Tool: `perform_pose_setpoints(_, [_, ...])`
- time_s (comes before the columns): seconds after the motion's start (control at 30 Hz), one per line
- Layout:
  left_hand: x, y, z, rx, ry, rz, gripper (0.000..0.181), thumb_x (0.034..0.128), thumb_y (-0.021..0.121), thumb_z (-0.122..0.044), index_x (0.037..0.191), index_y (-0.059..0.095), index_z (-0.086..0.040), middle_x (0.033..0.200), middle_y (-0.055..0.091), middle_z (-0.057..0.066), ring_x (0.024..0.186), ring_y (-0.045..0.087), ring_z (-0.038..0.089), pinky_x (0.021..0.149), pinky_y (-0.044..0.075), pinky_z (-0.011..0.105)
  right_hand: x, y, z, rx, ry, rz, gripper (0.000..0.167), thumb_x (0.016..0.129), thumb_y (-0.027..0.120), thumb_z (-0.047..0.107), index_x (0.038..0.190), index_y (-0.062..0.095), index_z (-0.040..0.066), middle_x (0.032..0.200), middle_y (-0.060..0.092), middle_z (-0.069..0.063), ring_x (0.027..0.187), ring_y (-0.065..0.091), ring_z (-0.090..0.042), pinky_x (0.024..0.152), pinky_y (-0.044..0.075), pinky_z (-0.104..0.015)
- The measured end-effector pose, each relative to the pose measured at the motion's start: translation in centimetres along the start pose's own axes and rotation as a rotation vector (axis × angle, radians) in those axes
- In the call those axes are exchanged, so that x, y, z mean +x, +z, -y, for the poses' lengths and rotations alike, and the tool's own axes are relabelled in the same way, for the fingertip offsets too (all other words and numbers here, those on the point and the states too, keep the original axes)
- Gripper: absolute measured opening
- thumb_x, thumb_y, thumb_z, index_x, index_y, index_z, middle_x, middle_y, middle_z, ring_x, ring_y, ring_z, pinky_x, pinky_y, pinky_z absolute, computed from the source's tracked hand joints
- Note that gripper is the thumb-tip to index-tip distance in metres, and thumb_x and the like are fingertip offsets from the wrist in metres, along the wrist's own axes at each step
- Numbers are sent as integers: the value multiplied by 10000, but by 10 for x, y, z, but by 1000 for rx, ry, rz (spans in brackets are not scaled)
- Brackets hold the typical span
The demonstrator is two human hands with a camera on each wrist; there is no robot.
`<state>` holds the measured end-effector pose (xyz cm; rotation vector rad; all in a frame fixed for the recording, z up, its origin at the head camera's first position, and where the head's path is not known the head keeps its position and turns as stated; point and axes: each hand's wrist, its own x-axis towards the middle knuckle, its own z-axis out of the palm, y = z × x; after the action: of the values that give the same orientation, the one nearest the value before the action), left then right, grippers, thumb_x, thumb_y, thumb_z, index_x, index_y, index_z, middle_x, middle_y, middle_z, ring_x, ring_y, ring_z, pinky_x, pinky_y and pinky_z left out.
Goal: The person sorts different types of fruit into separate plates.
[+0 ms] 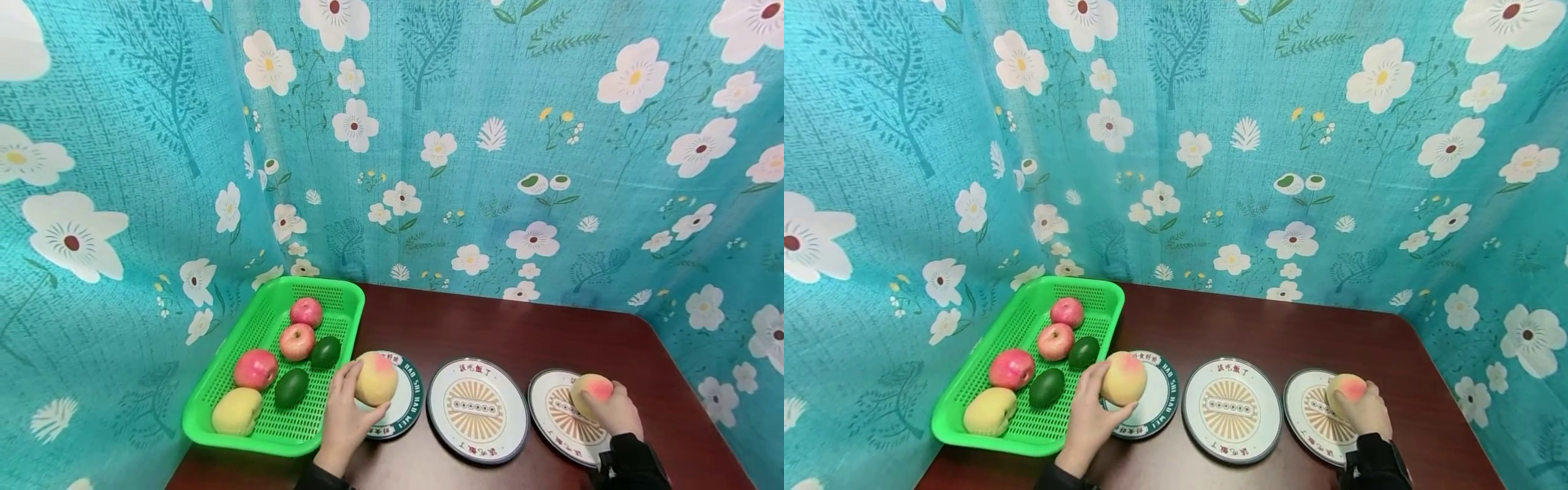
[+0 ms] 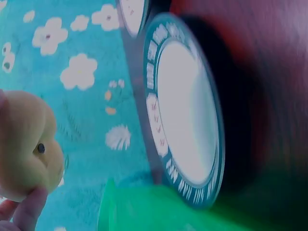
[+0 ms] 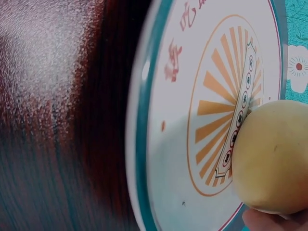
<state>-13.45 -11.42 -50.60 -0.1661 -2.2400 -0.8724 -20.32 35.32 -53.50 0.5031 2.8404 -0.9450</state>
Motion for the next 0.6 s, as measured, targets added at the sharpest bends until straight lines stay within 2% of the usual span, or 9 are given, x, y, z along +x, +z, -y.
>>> perform_pose_setpoints(0.07, [-1, 5, -4, 0, 11, 17, 818, 473, 845, -276, 1184, 509, -53, 1134, 480, 119, 997, 482, 276, 737, 470, 419, 0, -2, 0, 4, 2, -1, 895, 841, 440, 464, 1296, 53, -203, 1182, 232, -432, 1067, 291, -551, 869, 287, -565])
perform_pose_setpoints(0.13, [-2, 8, -7, 1, 16, 22, 815, 483, 842, -282, 1194, 506, -68, 1138, 477, 105, 1001, 484, 264, 732, 475, 409, -1, 0, 2, 26, -1, -50, 868, 852, 445, 420, 1311, 26, -185, 1204, 219, -432, 1086, 269, -550, 885, 264, -573])
perform_pose_setpoints(0.2, [-2, 9, -9, -4, 22, 15, 812, 477, 845, -277, 1188, 511, -71, 1136, 481, 104, 1007, 485, 262, 742, 474, 407, -3, 4, 8, 60, -28, -161, 805, 852, 476, 327, 1326, 50, -166, 1222, 232, -425, 1107, 262, -540, 901, 244, -571])
perform_pose_setpoints(0.27, [-3, 11, -10, 0, 34, 9, 810, 468, 846, -283, 1178, 518, -73, 1134, 484, 104, 1010, 481, 259, 747, 473, 407, -9, 9, 18, 111, -90, -295, 738, 839, 514, 226, 1334, 115, -149, 1232, 260, -412, 1125, 266, -522, 913, 237, -561])
perform_pose_setpoints(0.37, [-5, 13, -12, 2, 47, 13, 813, 453, 849, -294, 1167, 527, -76, 1138, 490, 108, 1019, 478, 260, 743, 473, 407, -25, 16, 49, 174, -252, -435, 625, 811, 577, 129, 1298, 281, -126, 1224, 339, -362, 1135, 304, -479, 909, 253, -538])
perform_pose_setpoints(0.4, [-7, 15, -14, 3, 48, 19, 816, 452, 849, -299, 1169, 526, -83, 1142, 489, 105, 1019, 480, 256, 733, 476, 401, -32, 19, 62, 197, -316, -450, 596, 807, 594, 118, 1281, 320, -120, 1212, 364, -347, 1129, 320, -466, 906, 260, -527])
perform_pose_setpoints(0.5, [-10, 19, -19, -13, 57, 42, 830, 448, 851, -298, 1181, 518, -96, 1148, 483, 104, 1013, 493, 249, 713, 484, 386, -57, 31, 103, 270, -522, -411, 556, 794, 628, 76, 1260, 375, -89, 1189, 428, -294, 1105, 382, -414, 886, 298, -471])
perform_pose_setpoints(0.6, [-15, 24, -26, -33, 88, 65, 823, 458, 848, -288, 1186, 512, -102, 1142, 480, 98, 1006, 498, 240, 698, 492, 366, -83, 52, 139, 324, -748, -307, 627, 728, 688, 31, 1260, 378, -87, 1186, 469, -250, 1083, 436, -359, 882, 336, -407])
